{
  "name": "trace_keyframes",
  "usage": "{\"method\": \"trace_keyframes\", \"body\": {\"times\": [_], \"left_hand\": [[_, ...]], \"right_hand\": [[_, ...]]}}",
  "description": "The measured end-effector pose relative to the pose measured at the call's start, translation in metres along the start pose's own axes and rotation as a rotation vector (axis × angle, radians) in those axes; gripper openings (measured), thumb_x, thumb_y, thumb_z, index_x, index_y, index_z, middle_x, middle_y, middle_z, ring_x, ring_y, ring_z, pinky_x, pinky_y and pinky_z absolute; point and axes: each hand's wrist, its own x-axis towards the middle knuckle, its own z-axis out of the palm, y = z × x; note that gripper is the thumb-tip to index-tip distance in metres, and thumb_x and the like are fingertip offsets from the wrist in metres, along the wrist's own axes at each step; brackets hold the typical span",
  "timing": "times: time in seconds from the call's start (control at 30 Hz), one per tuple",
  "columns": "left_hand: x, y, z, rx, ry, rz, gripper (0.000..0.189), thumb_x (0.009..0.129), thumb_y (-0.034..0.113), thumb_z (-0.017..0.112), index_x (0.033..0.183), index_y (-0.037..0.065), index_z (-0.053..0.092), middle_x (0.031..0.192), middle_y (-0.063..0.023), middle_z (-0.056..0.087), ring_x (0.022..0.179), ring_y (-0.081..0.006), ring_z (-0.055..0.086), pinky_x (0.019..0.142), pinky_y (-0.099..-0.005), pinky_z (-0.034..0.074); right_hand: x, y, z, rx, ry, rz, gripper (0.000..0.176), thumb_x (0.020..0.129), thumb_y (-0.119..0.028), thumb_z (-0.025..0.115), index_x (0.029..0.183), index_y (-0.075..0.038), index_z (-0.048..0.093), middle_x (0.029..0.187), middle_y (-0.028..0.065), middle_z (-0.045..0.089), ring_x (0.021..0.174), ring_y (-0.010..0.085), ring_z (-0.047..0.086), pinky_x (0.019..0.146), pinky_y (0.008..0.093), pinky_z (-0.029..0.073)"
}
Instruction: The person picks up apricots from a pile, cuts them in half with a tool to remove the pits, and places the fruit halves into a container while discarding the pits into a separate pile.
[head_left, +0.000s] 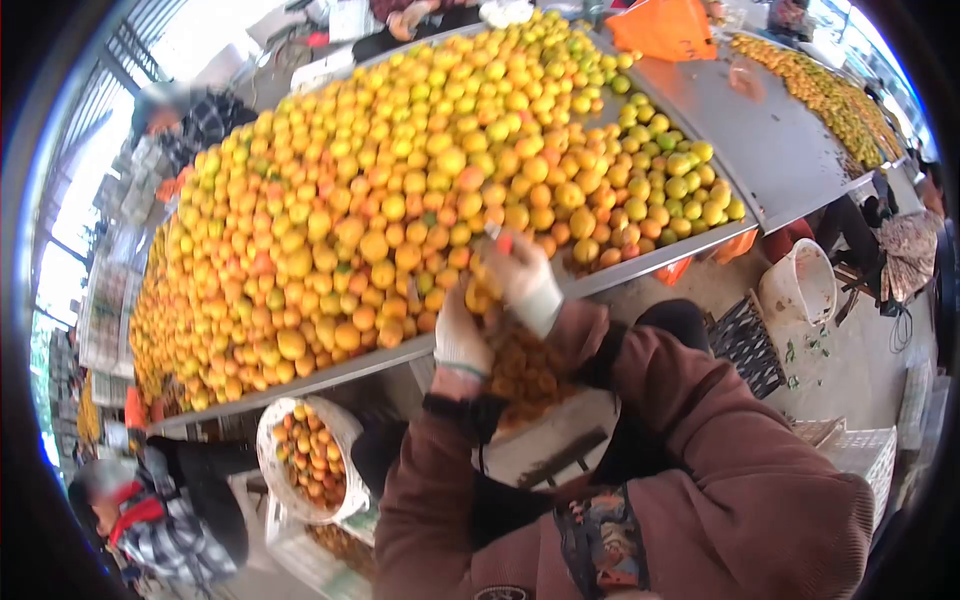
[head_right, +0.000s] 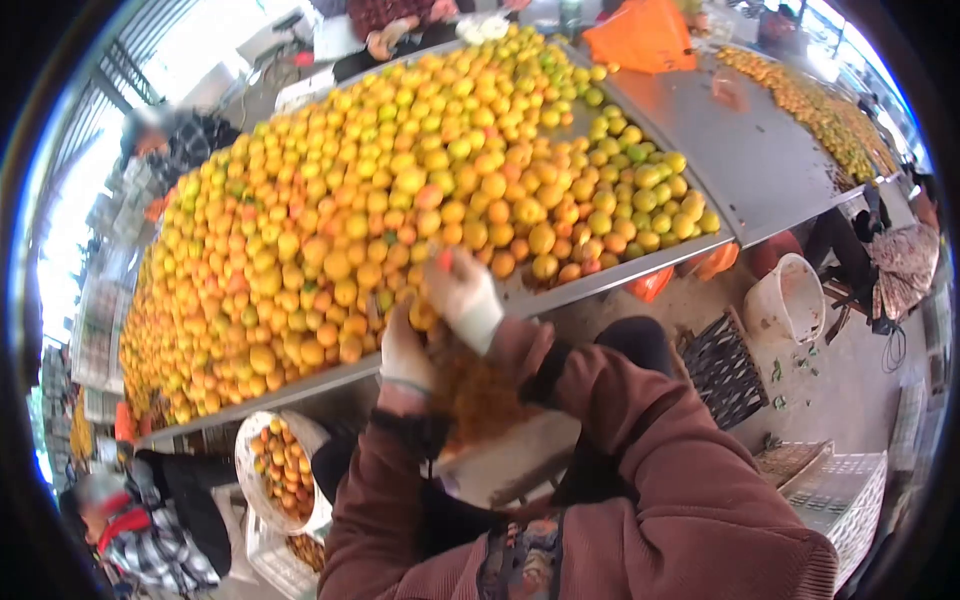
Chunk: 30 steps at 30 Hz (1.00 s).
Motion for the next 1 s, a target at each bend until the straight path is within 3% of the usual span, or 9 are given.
{"method": "trace_keyframes", "body": {"times": [0.27,0.33,0.5,0.6,0.63,0.67,0.73,0.77,1.0], "left_hand": [[-0.01,0.013,-0.016,-0.181,-0.132,-0.236,0.045,0.103,0.043,0.032,0.087,0.009,0.057,0.069,-0.0063,0.056,0.057,-0.0209,0.054,0.051,-0.0332,0.041],[0.006,-0.012,-0.035,1.043,-0.264,0.849,0.035,0.102,0.036,0.04,0.097,0.006,0.058,0.077,-0.014,0.062,0.071,-0.0324,0.063,0.06,-0.0426,0.049],[-0.022,0.021,-0.032,1.563,-0.198,0.303,0.037,0.099,0.029,0.043,0.129,0.01,0.053,0.107,-0.0193,0.066,0.097,-0.038,0.064,0.081,-0.0415,0.051],[-0.01,0.0,-0.034,0.866,0.002,0.37,0.053,0.103,0.045,0.036,0.117,-0.001,0.059,0.112,-0.0153,0.066,0.095,-0.0355,0.065,0.084,-0.0441,0.05],[0.02,-0.043,-0.046,0.705,-0.022,0.817,0.059,0.101,0.055,0.036,0.115,0.002,0.056,0.096,-0.0087,0.067,0.075,-0.0252,0.065,0.066,-0.0391,0.051],[0.011,-0.042,-0.041,0.706,-0.002,0.813,0.059,0.101,0.055,0.036,0.115,0.002,0.056,0.096,-0.0087,0.067,0.075,-0.0252,0.065,0.066,-0.0391,0.051],[-0.011,-0.016,-0.015,0.12,-0.146,-0.028,0.053,0.1,0.056,0.038,0.112,0.007,0.055,0.081,-0.006,0.063,0.057,-0.0174,0.056,0.048,-0.0305,0.042],[-0.018,-0.002,0.005,-0.146,-0.042,-0.133,0.05,0.1,0.058,0.037,0.11,0.014,0.055,0.07,-0.0037,0.057,0.047,-0.0122,0.046,0.042,-0.0234,0.032],[-0.014,0.008,0.001,-0.107,-0.157,-0.02,0.059,0.098,0.064,0.035,0.105,0.009,0.055,0.06,-0.0021,0.051,0.044,-0.0106,0.042,0.041,-0.0232,0.032]], "right_hand": [[-0.019,-0.057,0.029,-0.4,0.131,0.263,0.03,0.089,-0.03,0.068,0.1,-0.003,0.061,0.076,-0.0006,0.057,0.064,0.0079,0.053,0.049,0.0249,0.043],[-0.019,-0.053,0.029,-0.399,0.107,0.192,0.028,0.088,-0.03,0.068,0.096,-0.003,0.061,0.075,-0.0004,0.057,0.064,0.0075,0.051,0.052,0.0242,0.042],[-0.016,-0.041,0.025,-0.379,0.116,0.166,0.022,0.09,-0.024,0.068,0.092,-0.003,0.06,0.075,-0.0007,0.056,0.066,0.0074,0.051,0.058,0.0226,0.041],[-0.023,-0.03,0.028,-0.346,0.114,0.105,0.016,0.092,-0.018,0.066,0.091,-0.004,0.059,0.076,-0.0011,0.056,0.066,0.007,0.051,0.061,0.0225,0.04],[-0.023,-0.017,0.023,-0.379,0.06,0.013,0.016,0.092,-0.018,0.065,0.091,-0.004,0.058,0.076,-0.0013,0.056,0.066,0.0066,0.05,0.06,0.0223,0.04],[-0.023,-0.006,0.02,-0.408,0.006,-0.081,0.016,0.093,-0.018,0.064,0.091,-0.004,0.057,0.076,-0.0015,0.055,0.066,0.0061,0.05,0.059,0.022,0.039],[-0.027,-0.001,0.024,-0.45,-0.043,-0.051,0.017,0.094,-0.019,0.063,0.091,-0.003,0.056,0.076,-0.0016,0.055,0.06,0.0057,0.048,0.052,0.0227,0.039],[-0.026,-0.006,0.026,-0.487,-0.031,0.013,0.017,0.095,-0.019,0.062,0.09,-0.004,0.055,0.075,-0.0016,0.055,0.055,0.0064,0.046,0.048,0.0234,0.038],[-0.014,-0.077,0.055,-0.133,0.105,-0.086,0.029,0.093,-0.026,0.058,0.071,-0.01,0.048,0.053,-0.0011,0.045,0.039,0.0093,0.034,0.038,0.025,0.028]]}}
